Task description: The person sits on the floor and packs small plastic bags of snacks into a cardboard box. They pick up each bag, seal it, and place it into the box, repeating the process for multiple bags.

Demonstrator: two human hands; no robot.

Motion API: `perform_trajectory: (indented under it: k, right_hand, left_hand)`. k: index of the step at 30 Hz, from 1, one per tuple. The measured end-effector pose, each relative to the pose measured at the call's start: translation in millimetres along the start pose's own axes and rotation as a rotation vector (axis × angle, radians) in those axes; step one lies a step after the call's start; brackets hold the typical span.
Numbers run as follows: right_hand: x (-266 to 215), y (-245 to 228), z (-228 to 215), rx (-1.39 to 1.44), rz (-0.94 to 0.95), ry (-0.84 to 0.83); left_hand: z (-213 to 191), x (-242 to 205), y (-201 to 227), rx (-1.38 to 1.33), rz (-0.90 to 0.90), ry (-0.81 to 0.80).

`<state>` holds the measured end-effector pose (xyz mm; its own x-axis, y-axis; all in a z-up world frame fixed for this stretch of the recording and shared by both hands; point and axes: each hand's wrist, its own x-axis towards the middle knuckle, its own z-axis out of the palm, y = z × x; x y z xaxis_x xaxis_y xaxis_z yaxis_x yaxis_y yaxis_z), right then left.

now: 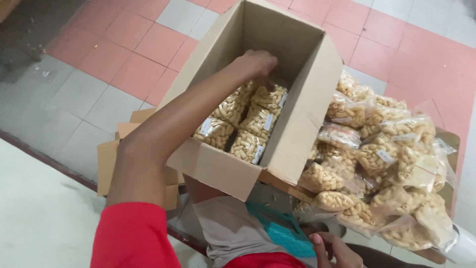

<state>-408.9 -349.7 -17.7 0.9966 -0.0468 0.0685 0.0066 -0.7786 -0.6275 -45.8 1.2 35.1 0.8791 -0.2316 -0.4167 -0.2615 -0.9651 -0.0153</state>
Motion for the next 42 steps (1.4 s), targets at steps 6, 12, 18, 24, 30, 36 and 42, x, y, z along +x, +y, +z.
perform_trajectory:
  k: [6, 12, 18, 24, 30, 36, 42]
  right_hand:
    - [11.7, 87.9, -3.9, -0.063, -0.197, 0.126]
    - [46.6, 134.9, -55.1, -0.292, -0.176, 0.255]
    - [84.1, 158.2, -119.4, -0.32, -0.226, 0.392]
    - [155.9, 146.3, -143.6, -0.577, -0.425, 0.218]
    - [212.6, 145.5, -131.2, -0.646, -0.368, -0.098]
    - [217.3, 151.4, -119.6, -0.636, -0.376, -0.051]
    - [209.9, 156.7, -127.8, -0.689, -0.413, 0.108]
  left_hand:
    - [-32.5, -83.2, 38.4, 0.361, -0.157, 0.164]
    - [-35.3, -247.6, 125.0, 0.287, 0.007, 0.72]
    - [31.8, -307.7, 187.9, -0.493, 0.92, 0.459]
    - [73.4, -291.5, 219.3, -0.756, 1.034, 0.063]
    - [91.4, -283.1, 247.9, -0.845, 0.935, 0.128]
    - [79.1, -291.2, 250.4, -0.799, 0.912, 0.035]
    - [91.8, -285.8, 244.2, -0.794, 0.922, 0.18]
